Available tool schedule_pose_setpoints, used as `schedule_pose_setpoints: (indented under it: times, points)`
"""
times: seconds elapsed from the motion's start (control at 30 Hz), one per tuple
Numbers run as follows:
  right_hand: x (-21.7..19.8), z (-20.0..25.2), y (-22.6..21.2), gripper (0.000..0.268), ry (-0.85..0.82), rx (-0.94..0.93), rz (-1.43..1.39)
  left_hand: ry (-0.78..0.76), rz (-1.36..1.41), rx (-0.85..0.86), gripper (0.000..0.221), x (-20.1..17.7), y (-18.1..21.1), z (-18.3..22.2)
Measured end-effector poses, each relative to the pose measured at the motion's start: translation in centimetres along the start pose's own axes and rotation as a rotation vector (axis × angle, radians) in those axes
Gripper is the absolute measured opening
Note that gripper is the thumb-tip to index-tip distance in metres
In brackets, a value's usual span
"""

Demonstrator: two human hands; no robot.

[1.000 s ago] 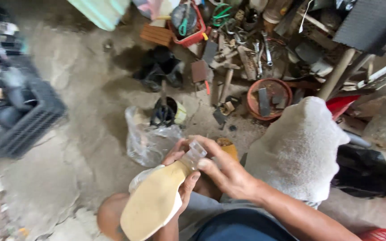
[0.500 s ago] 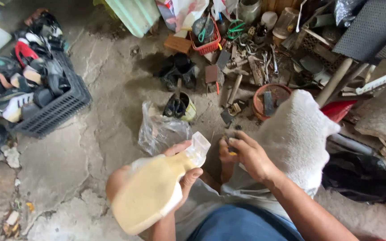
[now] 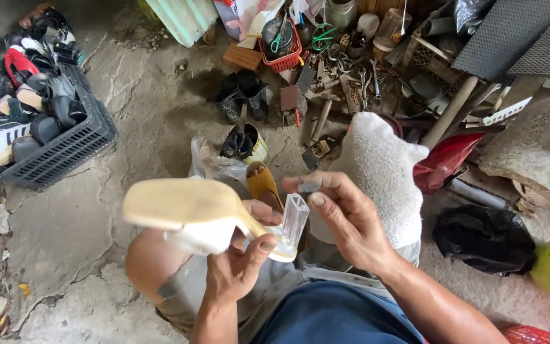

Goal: Repairing a high-heeled shoe by replacing the heel tip and trimming sole material using scissors and adhesive.

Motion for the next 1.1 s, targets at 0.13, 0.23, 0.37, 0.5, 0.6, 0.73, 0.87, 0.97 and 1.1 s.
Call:
schedule_pose_setpoints:
  times: [0.13, 0.23, 0.37, 0.5, 0.6, 0.73, 0.87, 0.97, 1.1]
  points:
    - [0.3, -0.7, 0.0, 0.031, -0.052, 0.012, 0.167, 0.052, 0.055, -0.213, 0.060, -0.5, -2.3, -1.4]
    - [1.0, -1.4, 1.4, 0.035, -0.110, 0.062, 0.114, 0.120, -0.002, -0.290, 0.067, -1.3, -3.7, -2.4]
    - [-0.2, -2.1, 5.7, 0.040, -0.078, 0.152, -0.114, 0.176, 0.436, -0.548, 0.092, -0.3, -7.4, -2.7]
    - [-2.4, -4.1, 7.5, 0.039, 0.057, 0.191, -0.347, 0.130, 0.290, -0.576, 0.080, -0.1, -10.6, -2.6]
    - [-6.8, -4.7, 9.7, 0.034, 0.290, 0.293, -0.473, 0.195, -0.090, -0.471, 0.033, -0.2, -10.3, -4.6]
    - [-9.3, -5.0, 11.2, 0.034, 0.371, 0.364, -0.531, -0.049, -0.444, 0.128, 0.089, 5.2, -7.3, -8.0]
    - [-11.0, -5.5, 10.8, 0.035, 0.389, 0.420, -0.517, -0.095, -0.548, 0.397, 0.082, 7.6, -6.8, -10.7]
    - [-11.5, -7.2, 7.1, 0.048, 0.160, 0.312, -0.331, -0.124, -0.328, 0.261, 0.076, 7.5, -7.3, -13.4]
    - [-12.2, -8.0, 4.5, 0.058, 0.047, 0.323, -0.268, -0.203, -0.345, 0.210, 0.076, 7.6, -7.2, -16.2]
Point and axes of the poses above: each hand's wrist, its own z-axis away from the middle knuckle, its own x-axis out of the palm, y = z × x, the point moved 10 cm from there along -z, towards the middle knuckle, and after that the axes turned 2 degrees about z, right-handed, at the moved point
